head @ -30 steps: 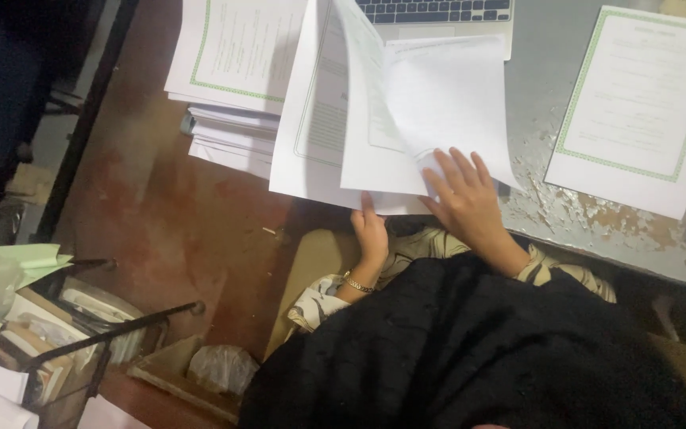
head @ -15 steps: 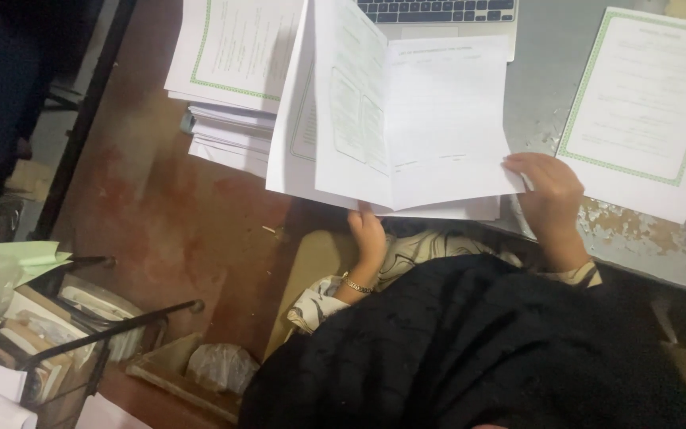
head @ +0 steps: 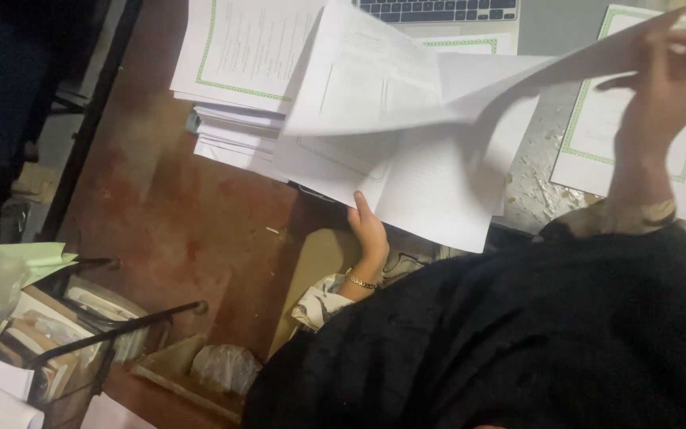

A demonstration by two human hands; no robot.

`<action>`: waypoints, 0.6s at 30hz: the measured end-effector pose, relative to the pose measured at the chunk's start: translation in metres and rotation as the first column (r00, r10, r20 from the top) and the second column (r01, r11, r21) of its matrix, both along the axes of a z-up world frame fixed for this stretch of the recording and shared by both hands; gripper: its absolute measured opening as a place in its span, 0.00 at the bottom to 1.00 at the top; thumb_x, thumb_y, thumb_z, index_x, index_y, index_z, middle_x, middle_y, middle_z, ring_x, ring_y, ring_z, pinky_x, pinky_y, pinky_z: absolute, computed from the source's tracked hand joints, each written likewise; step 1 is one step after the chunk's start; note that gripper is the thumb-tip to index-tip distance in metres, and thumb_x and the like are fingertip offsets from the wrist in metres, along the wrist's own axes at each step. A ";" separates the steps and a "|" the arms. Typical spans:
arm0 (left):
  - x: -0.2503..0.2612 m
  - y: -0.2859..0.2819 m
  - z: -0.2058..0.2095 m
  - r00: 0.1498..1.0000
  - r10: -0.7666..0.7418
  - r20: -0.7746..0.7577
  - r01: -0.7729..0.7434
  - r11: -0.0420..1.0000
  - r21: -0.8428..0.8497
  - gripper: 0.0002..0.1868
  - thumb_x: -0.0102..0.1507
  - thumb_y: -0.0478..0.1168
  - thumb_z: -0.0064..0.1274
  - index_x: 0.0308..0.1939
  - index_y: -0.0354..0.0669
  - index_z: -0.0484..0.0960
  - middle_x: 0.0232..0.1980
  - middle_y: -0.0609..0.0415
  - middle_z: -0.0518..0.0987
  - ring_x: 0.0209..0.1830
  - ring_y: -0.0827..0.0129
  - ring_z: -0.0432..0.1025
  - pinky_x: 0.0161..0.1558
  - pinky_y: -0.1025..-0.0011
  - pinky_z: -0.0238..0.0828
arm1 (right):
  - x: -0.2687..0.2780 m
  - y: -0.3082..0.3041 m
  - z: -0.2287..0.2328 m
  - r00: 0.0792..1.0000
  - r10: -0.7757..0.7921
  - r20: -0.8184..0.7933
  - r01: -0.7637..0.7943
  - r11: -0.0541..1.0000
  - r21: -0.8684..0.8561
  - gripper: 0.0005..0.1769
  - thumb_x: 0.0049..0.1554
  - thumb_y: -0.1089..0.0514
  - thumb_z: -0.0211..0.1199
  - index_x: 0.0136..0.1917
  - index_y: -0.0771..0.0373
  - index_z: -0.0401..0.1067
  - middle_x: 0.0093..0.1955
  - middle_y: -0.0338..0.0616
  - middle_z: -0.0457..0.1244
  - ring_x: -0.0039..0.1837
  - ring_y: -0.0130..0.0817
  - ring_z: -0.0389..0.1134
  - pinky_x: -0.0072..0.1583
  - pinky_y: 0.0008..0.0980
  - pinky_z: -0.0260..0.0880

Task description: Sorting and organizing printed documents into different stacks on a desk.

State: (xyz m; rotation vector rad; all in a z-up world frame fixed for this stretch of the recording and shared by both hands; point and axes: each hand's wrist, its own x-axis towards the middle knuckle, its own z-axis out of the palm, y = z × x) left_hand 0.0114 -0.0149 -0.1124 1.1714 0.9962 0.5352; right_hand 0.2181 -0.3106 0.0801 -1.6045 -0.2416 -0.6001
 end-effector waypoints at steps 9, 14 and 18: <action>0.002 -0.004 0.052 0.999 0.033 -0.024 -0.037 0.983 -0.177 0.33 0.67 0.58 0.41 0.61 0.31 0.73 0.62 0.46 0.76 0.63 0.63 0.69 0.67 0.66 0.64 | 0.073 -0.048 -0.020 0.861 -0.130 -0.492 0.320 0.890 0.324 0.16 0.53 0.38 0.74 0.46 0.49 0.83 0.37 0.27 0.63 0.37 0.23 0.73 0.52 0.20 0.83; 0.000 -0.003 0.047 0.998 0.014 -0.055 -0.024 0.979 -0.202 0.37 0.66 0.61 0.40 0.66 0.32 0.66 0.68 0.46 0.69 0.68 0.62 0.63 0.70 0.65 0.58 | 0.041 -0.024 0.010 0.900 -0.119 -0.419 0.243 0.935 0.257 0.13 0.65 0.47 0.67 0.40 0.51 0.75 0.34 0.28 0.62 0.43 0.20 0.69 0.51 0.18 0.81; -0.001 -0.004 0.059 0.998 -0.016 -0.053 0.005 0.977 -0.211 0.34 0.67 0.60 0.38 0.64 0.34 0.70 0.63 0.48 0.74 0.65 0.63 0.67 0.68 0.65 0.61 | 0.032 -0.012 0.023 0.886 -0.176 -0.429 0.301 0.922 0.244 0.18 0.56 0.41 0.66 0.53 0.51 0.83 0.47 0.29 0.72 0.46 0.20 0.72 0.45 0.19 0.83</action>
